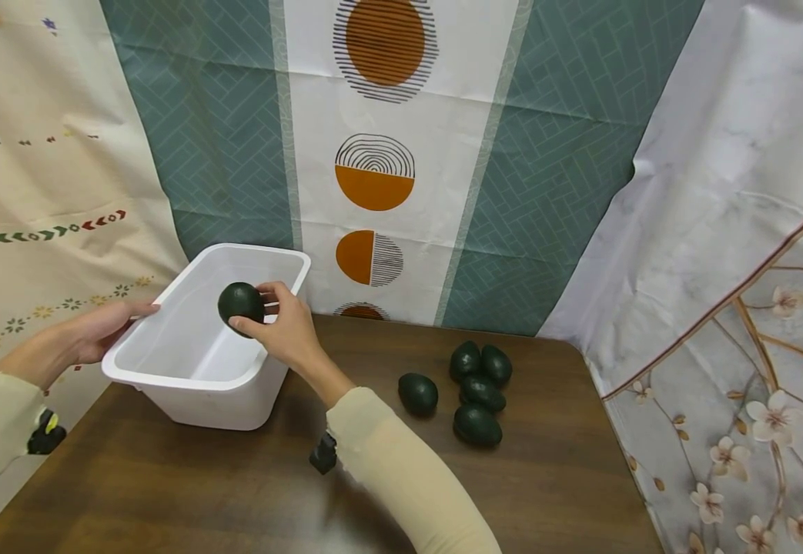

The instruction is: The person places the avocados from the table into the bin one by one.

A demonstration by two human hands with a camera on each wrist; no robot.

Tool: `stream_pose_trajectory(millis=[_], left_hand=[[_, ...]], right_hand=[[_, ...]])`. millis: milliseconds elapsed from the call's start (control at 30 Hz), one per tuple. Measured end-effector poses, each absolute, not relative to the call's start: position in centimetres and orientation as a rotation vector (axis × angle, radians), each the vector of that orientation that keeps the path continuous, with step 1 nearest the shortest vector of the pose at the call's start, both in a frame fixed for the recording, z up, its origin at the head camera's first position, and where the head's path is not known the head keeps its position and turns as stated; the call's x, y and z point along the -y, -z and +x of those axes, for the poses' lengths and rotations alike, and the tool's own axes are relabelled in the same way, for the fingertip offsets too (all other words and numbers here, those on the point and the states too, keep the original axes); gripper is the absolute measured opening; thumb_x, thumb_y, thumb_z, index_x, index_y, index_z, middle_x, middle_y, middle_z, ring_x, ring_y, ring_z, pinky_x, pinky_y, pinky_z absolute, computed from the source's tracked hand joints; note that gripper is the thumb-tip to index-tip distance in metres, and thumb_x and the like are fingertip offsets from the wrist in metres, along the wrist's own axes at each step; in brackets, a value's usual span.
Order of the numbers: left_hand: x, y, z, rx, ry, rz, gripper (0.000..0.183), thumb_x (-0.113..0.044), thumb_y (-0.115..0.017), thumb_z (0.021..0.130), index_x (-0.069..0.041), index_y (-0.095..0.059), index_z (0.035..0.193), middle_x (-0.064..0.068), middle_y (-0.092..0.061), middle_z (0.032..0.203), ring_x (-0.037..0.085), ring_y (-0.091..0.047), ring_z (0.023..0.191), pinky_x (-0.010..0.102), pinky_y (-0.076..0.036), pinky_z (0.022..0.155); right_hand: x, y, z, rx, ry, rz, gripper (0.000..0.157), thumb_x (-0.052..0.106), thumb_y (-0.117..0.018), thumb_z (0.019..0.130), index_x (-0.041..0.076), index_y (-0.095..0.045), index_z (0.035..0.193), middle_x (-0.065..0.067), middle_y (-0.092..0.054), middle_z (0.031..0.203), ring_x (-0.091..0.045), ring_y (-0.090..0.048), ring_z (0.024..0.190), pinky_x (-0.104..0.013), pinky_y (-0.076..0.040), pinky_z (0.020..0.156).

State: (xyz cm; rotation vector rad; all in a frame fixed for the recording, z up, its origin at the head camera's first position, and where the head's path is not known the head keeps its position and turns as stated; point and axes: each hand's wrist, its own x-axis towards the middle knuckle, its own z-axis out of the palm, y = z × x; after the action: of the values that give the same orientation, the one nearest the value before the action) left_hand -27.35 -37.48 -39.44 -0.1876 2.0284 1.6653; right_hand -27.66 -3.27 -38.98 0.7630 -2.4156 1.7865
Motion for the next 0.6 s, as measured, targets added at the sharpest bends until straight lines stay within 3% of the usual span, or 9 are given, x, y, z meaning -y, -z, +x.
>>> stream_pose_trajectory(millis=[600], left_hand=[[37.57, 39.47, -27.29, -2.051, -1.658, -0.205, 0.067, -0.035, -0.037, 0.116, 0.004, -0.011, 0.163, 0.010, -0.061, 0.125, 0.026, -0.067, 0.110, 0.051, -0.057, 0.094]], right_hand=[[3.31, 39.15, -27.35, 2.408, -1.772, 0.719, 0.057, 0.030, -0.089, 0.088, 0.016, -0.063, 0.136, 0.003, -0.068, 0.121, -0.009, -0.064, 0.103, -0.027, -0.054, 0.087]])
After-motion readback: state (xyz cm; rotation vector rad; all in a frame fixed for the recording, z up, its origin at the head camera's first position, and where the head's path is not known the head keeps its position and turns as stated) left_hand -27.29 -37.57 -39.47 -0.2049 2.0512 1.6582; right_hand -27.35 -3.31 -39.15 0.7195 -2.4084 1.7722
